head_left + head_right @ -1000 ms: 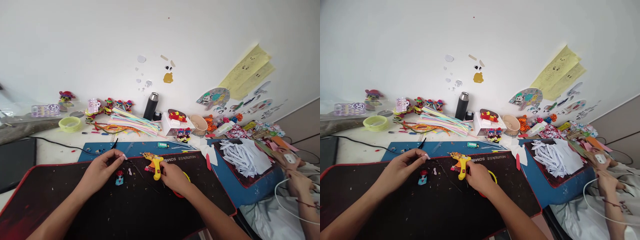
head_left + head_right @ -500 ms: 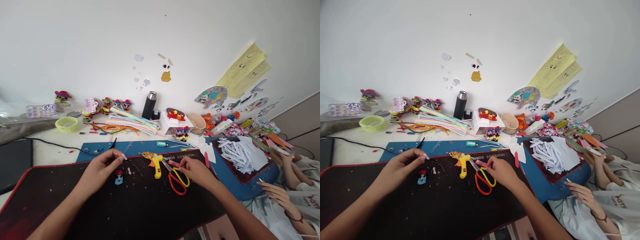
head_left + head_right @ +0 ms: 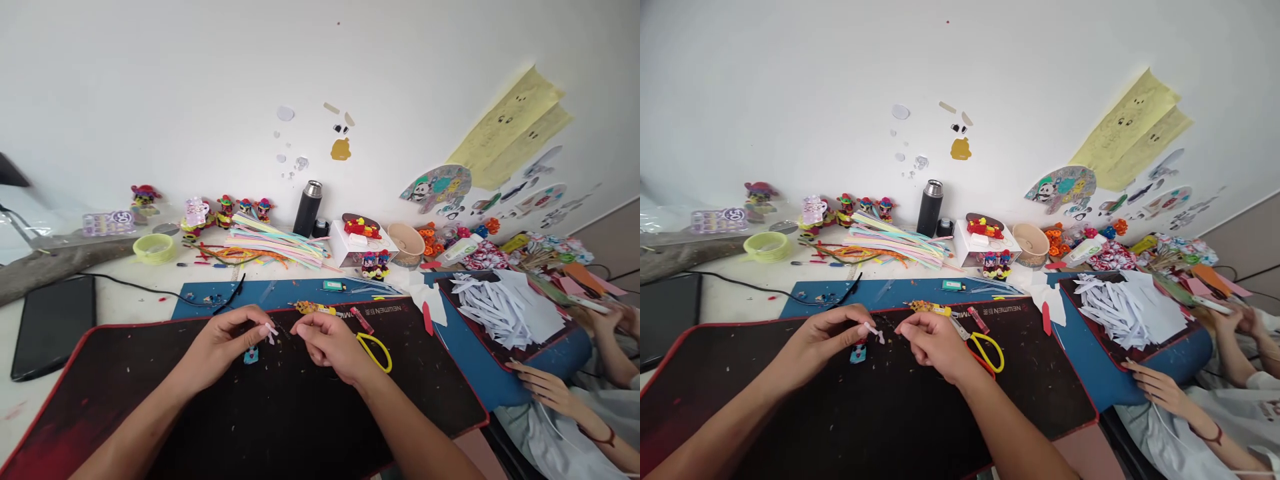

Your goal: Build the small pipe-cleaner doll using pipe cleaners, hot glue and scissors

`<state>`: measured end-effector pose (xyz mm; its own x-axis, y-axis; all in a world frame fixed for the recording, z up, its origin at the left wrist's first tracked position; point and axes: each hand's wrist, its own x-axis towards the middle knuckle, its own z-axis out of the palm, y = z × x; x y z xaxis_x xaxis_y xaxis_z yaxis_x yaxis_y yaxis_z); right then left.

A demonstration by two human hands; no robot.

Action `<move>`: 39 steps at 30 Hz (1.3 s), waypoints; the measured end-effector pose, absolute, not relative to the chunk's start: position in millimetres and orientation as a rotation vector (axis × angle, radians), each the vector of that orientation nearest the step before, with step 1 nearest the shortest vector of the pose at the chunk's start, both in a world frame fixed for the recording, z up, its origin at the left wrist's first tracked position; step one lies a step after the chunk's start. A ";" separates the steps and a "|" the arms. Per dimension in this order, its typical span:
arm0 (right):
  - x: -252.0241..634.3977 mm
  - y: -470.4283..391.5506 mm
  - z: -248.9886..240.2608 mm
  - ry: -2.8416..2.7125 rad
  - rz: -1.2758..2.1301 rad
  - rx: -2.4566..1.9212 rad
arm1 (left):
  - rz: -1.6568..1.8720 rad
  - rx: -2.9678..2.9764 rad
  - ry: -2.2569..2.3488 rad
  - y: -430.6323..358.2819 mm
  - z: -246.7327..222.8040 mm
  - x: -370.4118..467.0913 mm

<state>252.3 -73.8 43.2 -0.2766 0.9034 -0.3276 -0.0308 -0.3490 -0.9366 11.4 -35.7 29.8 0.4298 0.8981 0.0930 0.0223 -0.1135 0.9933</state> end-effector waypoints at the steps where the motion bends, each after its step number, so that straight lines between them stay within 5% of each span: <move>1: 246.2 -71.8 41.6 -1.124 1.753 -1.212 | 0.921 1.510 0.834 -36.6 31.0 12.0; 14: 230.4 -70.1 40.4 -0.944 2.061 -0.929 | 0.875 1.529 0.793 -40.1 37.3 15.8; 39: 227.4 -73.4 40.2 -0.866 2.144 -0.872 | 0.798 1.493 0.797 -39.0 35.7 9.6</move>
